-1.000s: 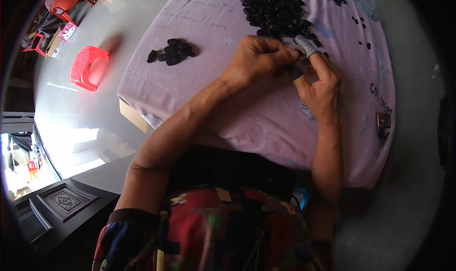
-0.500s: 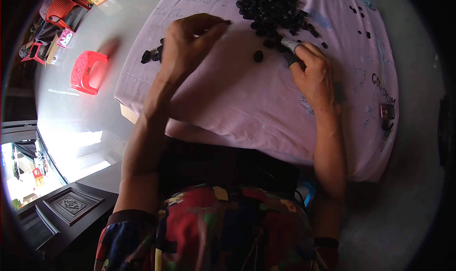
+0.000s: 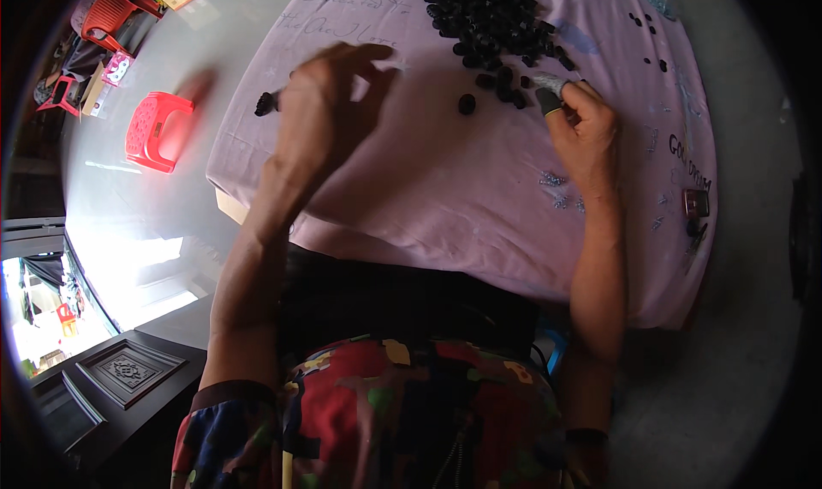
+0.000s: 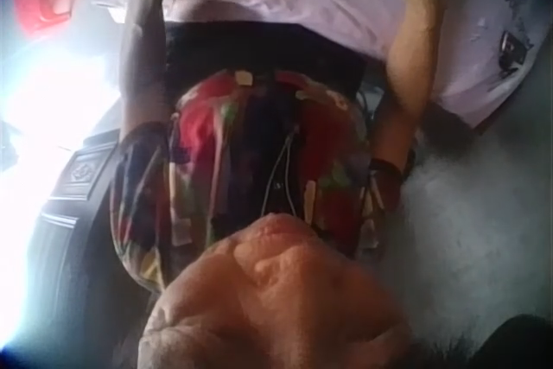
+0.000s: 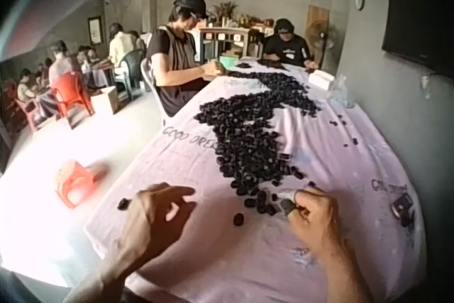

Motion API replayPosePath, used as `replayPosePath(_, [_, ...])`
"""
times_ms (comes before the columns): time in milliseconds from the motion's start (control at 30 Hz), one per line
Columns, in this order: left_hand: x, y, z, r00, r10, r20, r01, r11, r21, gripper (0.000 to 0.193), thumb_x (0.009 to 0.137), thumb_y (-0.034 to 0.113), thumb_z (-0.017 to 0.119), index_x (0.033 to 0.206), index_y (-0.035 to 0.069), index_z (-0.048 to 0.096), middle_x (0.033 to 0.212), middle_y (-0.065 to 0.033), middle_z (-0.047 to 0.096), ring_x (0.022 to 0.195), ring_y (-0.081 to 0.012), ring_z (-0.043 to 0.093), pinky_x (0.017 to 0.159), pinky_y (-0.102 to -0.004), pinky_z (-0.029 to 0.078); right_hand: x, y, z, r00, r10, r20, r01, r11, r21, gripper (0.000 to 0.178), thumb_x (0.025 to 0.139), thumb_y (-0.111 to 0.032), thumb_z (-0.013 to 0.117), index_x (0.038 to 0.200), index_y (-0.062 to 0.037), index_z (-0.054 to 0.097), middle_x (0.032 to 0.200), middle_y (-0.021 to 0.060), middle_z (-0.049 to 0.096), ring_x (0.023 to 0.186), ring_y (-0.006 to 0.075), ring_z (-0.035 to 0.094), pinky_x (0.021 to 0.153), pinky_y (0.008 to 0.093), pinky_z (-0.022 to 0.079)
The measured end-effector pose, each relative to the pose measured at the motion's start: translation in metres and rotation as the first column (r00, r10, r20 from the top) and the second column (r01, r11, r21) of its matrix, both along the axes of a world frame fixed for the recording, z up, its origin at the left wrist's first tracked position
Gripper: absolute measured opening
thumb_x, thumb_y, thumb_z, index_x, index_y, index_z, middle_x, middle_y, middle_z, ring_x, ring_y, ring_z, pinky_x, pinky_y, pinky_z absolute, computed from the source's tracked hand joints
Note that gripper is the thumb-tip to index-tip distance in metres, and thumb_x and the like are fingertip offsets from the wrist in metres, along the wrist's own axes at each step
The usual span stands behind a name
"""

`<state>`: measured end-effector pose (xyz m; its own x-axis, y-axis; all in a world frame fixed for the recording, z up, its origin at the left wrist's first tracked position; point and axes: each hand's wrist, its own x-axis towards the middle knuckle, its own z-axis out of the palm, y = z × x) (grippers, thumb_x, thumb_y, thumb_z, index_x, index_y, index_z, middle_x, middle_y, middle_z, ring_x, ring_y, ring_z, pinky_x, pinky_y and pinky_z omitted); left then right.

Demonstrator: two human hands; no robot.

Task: Sorting and inspecting small black plastic parts on a table.

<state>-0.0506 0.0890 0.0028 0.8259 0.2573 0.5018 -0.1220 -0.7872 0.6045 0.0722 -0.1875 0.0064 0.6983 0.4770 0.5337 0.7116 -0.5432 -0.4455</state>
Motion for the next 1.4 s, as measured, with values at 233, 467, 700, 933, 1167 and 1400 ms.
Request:
replayPosePath(233, [0.05,-0.052,-0.021,0.949,-0.3,-0.093,0.312,0.938,0.152,0.032,0.086,0.013,0.071,0.117,0.01,0.071,0.093,-0.0172,0.066,0.084,-0.0357,0.067,0.075,-0.0434,0.054,0.014,-0.017,-0.002,0.994,-0.104,-0.026,0.103,0.993,-0.053,0.011,0.082,-0.006,0.067,0.087,0.0018,0.062,0.083,0.0168,0.065,0.072,0.0358,0.065,0.066,0.0426,0.05])
replayPosePath(467, [0.09,-0.081,-0.011,0.951,-0.309,-0.001,0.3,0.925,0.231,0.024,0.086,0.016,0.07,0.109,0.011,0.074,0.097,-0.0149,0.067,0.094,-0.0346,0.066,0.081,-0.0437,0.053,0.014,-0.022,0.001,0.988,-0.153,-0.018,0.152,0.987,-0.045,0.011,0.082,-0.006,0.065,0.09,0.0005,0.065,0.086,0.0188,0.066,0.075,0.0391,0.064,0.067,0.0437,0.05])
replayPosePath(700, [0.077,-0.06,-0.014,0.839,-0.534,-0.102,0.543,0.83,0.124,0.025,0.085,0.016,0.073,0.109,0.011,0.075,0.102,-0.0124,0.067,0.097,-0.0302,0.065,0.087,-0.0381,0.053,0.011,-0.023,0.005,0.982,-0.187,-0.022,0.185,0.98,-0.073,0.01,0.083,-0.01,0.068,0.087,-0.0011,0.065,0.078,0.0188,0.065,0.071,0.0408,0.063,0.064,0.044,0.049])
replayPosePath(933, [0.071,-0.067,-0.012,0.873,-0.488,0.009,0.478,0.85,-0.222,0.024,0.085,0.013,0.073,0.108,0.008,0.075,0.102,-0.0147,0.066,0.098,-0.031,0.066,0.088,-0.0375,0.054,0.012,-0.026,0.001,0.987,-0.162,-0.012,0.161,0.985,-0.064,0.011,0.083,-0.01,0.068,0.086,-0.0003,0.064,0.074,0.0198,0.064,0.065,0.0409,0.061,0.06,0.0438,0.048])
replayPosePath(1167, [0.072,-0.078,-0.017,0.87,-0.492,0.046,0.488,0.87,0.074,0.018,0.086,0.012,0.072,0.103,0.007,0.076,0.101,-0.0151,0.068,0.092,-0.0304,0.069,0.083,-0.0367,0.056,0.011,-0.024,0.005,0.979,-0.201,-0.035,0.197,0.976,-0.091,0.01,0.082,-0.009,0.068,0.087,-0.0006,0.065,0.074,0.0199,0.064,0.065,0.041,0.061,0.06,0.0435,0.048])
replayPosePath(1400, [0.062,-0.09,0.003,0.807,-0.579,-0.112,0.576,0.815,-0.066,0.017,0.087,0.011,0.072,0.103,0.005,0.075,0.091,-0.0135,0.071,0.082,-0.029,0.071,0.075,-0.0358,0.057,0.013,-0.024,0.004,0.987,-0.161,0.002,0.16,0.985,-0.062,0.009,0.083,-0.009,0.068,0.087,-0.0014,0.065,0.074,0.0201,0.064,0.067,0.0407,0.063,0.06,0.0441,0.048])
